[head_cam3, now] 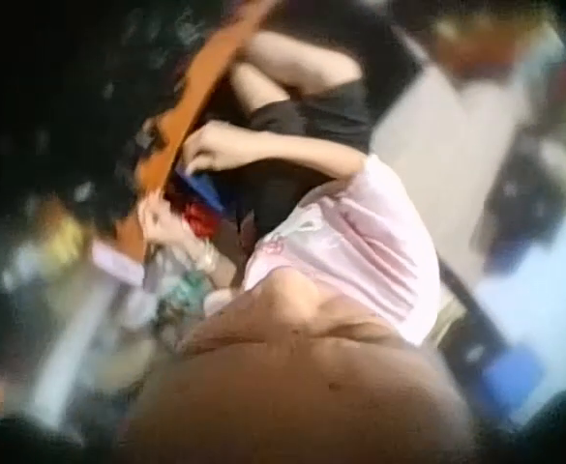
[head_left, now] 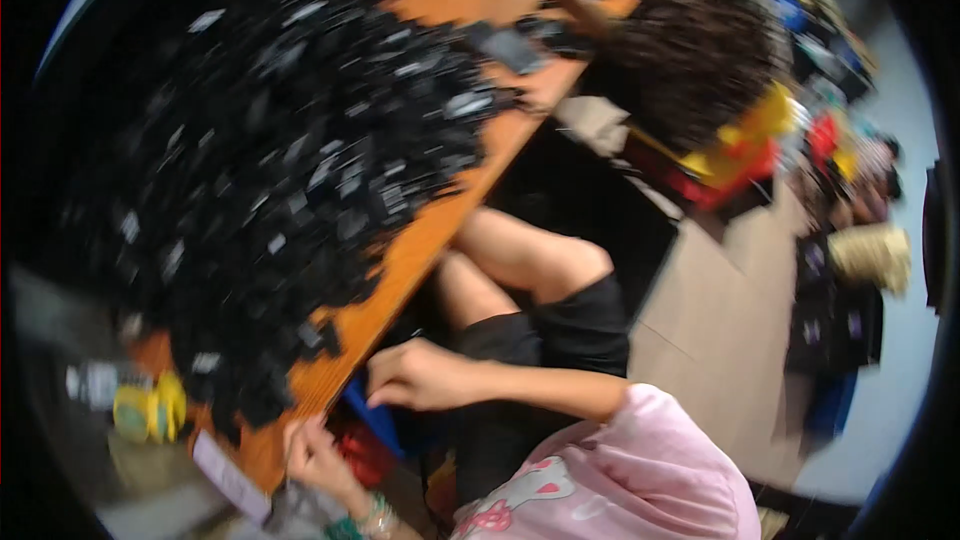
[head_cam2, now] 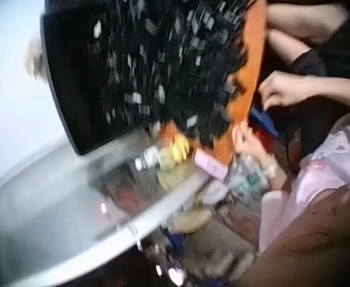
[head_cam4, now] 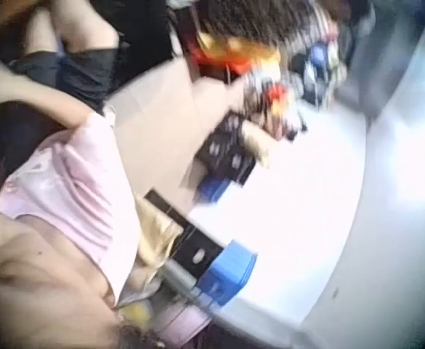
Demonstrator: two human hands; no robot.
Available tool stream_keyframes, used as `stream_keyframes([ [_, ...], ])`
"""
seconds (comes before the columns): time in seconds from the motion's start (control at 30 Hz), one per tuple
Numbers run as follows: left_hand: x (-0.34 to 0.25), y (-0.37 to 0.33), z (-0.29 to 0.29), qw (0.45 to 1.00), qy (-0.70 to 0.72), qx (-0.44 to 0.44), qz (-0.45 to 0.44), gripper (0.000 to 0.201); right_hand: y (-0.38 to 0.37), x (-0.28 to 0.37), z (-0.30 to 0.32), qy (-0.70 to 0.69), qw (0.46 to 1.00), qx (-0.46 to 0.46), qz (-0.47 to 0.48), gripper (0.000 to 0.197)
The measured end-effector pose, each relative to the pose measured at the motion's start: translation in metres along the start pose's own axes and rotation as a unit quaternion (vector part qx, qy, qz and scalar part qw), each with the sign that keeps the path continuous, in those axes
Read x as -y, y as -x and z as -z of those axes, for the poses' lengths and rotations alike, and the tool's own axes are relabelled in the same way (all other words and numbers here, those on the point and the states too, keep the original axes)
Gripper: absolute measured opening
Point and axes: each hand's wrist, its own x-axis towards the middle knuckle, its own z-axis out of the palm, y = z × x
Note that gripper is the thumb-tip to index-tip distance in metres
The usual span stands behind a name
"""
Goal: The person repeatedly picks up plastic components from a pile on the table and fits them together by hand. The person also lifts and adjusts a small portable fan on the table before continuing to assemble the plastic pieces.
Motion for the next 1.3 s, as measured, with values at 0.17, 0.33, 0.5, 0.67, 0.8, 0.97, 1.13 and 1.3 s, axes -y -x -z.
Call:
stream_keyframes([
  [0.17, -0.022, -0.012, -0.017, 0.998, 0.025, 0.054, -0.027, 0.010, -0.011, -0.011, 0.018, 0.121, 0.986, -0.112, -0.035, 0.008],
  [0.33, -0.026, -0.032, -0.031, 0.991, -0.068, 0.027, -0.109, 0.008, -0.044, -0.006, 0.016, 0.194, 0.975, -0.107, -0.004, 0.010],
  [0.5, -0.038, -0.056, -0.057, 0.946, -0.253, 0.001, -0.202, 0.024, -0.053, -0.012, 0.021, 0.395, 0.895, -0.205, 0.000, 0.015],
  [0.67, -0.035, -0.044, -0.057, 0.932, -0.287, 0.065, -0.212, 0.023, -0.042, -0.011, 0.039, 0.380, 0.910, -0.159, -0.046, 0.023],
  [0.8, -0.037, -0.045, -0.069, 0.927, -0.271, 0.058, -0.254, 0.019, -0.032, -0.009, 0.047, 0.400, 0.908, -0.108, -0.064, 0.022],
  [0.97, -0.048, -0.075, -0.083, 0.895, -0.324, 0.114, -0.284, 0.019, -0.028, 0.006, 0.052, 0.365, 0.926, -0.074, -0.059, 0.014],
  [1.13, -0.058, -0.095, -0.085, 0.865, -0.360, 0.212, -0.278, 0.008, -0.022, -0.001, 0.060, 0.299, 0.945, -0.109, -0.071, 0.012],
  [1.3, -0.056, -0.100, -0.083, 0.852, -0.349, 0.208, -0.331, 0.011, -0.028, -0.005, 0.057, 0.284, 0.947, -0.131, -0.070, 0.010],
])
